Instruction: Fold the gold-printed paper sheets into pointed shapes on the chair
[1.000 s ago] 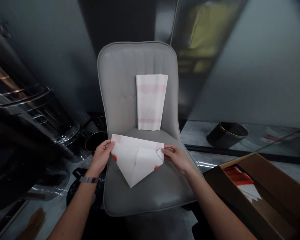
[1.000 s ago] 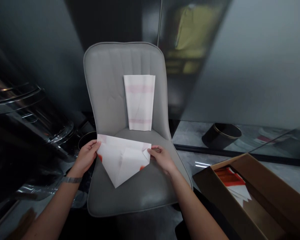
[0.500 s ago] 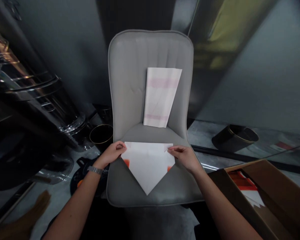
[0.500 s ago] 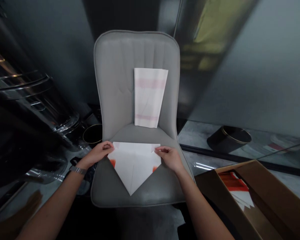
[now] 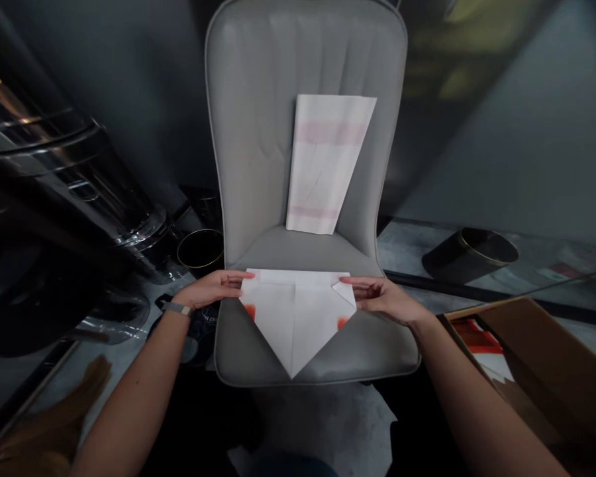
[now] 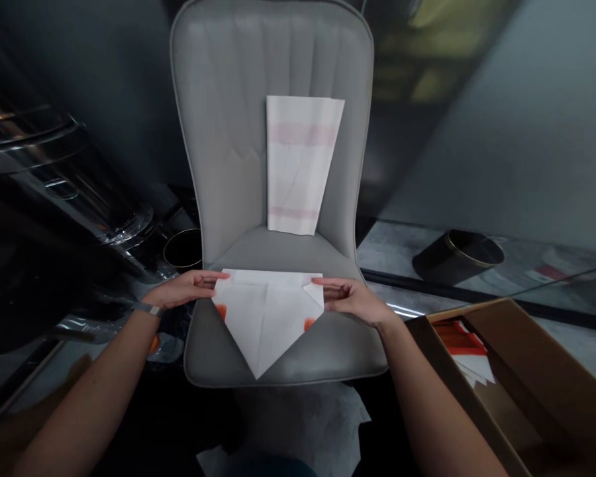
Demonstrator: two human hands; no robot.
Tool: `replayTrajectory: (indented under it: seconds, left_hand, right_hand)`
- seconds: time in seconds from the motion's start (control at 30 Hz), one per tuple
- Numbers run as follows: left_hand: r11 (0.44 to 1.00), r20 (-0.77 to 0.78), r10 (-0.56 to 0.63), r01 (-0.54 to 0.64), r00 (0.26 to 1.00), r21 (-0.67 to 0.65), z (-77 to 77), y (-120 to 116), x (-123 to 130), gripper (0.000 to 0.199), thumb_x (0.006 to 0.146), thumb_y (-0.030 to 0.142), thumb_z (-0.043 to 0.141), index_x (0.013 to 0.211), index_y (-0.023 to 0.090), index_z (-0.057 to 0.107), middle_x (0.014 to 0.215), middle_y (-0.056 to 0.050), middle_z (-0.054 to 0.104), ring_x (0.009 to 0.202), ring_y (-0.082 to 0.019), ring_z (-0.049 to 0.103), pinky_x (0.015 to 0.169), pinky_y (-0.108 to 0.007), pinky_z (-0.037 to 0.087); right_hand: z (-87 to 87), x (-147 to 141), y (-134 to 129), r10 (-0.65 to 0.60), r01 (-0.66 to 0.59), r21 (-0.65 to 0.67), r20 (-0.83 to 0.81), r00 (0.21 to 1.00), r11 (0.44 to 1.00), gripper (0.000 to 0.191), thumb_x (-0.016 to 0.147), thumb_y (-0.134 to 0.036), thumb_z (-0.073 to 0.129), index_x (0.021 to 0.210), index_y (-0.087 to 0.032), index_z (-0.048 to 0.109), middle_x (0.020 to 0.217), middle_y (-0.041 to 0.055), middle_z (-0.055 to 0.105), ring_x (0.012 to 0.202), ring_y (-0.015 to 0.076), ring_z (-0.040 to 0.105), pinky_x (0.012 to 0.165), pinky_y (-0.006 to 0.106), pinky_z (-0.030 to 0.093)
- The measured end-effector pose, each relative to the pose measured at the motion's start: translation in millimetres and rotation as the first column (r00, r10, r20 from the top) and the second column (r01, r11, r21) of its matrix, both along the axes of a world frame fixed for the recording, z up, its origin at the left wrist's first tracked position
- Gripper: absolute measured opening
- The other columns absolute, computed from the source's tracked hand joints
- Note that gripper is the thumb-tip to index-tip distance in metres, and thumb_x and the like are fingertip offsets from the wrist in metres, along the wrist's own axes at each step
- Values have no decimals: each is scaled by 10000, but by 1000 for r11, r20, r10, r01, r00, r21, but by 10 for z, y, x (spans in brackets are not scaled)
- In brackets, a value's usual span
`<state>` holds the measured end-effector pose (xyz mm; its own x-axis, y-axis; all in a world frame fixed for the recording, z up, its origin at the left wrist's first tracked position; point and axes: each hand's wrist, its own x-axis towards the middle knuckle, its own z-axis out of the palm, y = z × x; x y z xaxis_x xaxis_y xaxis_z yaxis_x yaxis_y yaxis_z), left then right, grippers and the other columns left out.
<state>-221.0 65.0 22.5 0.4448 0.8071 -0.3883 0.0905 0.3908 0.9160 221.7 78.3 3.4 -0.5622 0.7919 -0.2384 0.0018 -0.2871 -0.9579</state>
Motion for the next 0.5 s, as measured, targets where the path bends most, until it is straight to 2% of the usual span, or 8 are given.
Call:
replayTrajectory:
  seconds: [0.2,0.33,0.5]
  left_hand:
    - [995,77,-99,101,992,-26,-111,59,-110,676,755,202,865,1389,229,633,1374,-160,664,1246,-276,659,1071,-424,493]
    - [996,69,-80,81,994,-20,-143,79,-122,632,764,195,853,1363,218,653,1394,-164,649,1272,-280,641,1086,-428,486]
    - [998,45,-41,42,998,-38,-120,73,-104,635,705,184,880,1310,209,689,1350,-165,679,1223,-280,673,1039,-402,525]
  right_hand:
    - [-27,80,26,104,-105,-72,-22,994,992,719,642,-217,929,1317,-261,684,1223,88,760,1106,236,728,1008,416,558]
    - [-52,70,32,112,-110,-62,21,994,992,791,645,-216,919,1380,-252,631,1131,69,787,1019,219,748,937,401,594]
    - [-38,25,27,75,-74,-46,20,997,996,737,644,-212,911,1337,-251,663,1087,55,792,962,202,754,894,379,612]
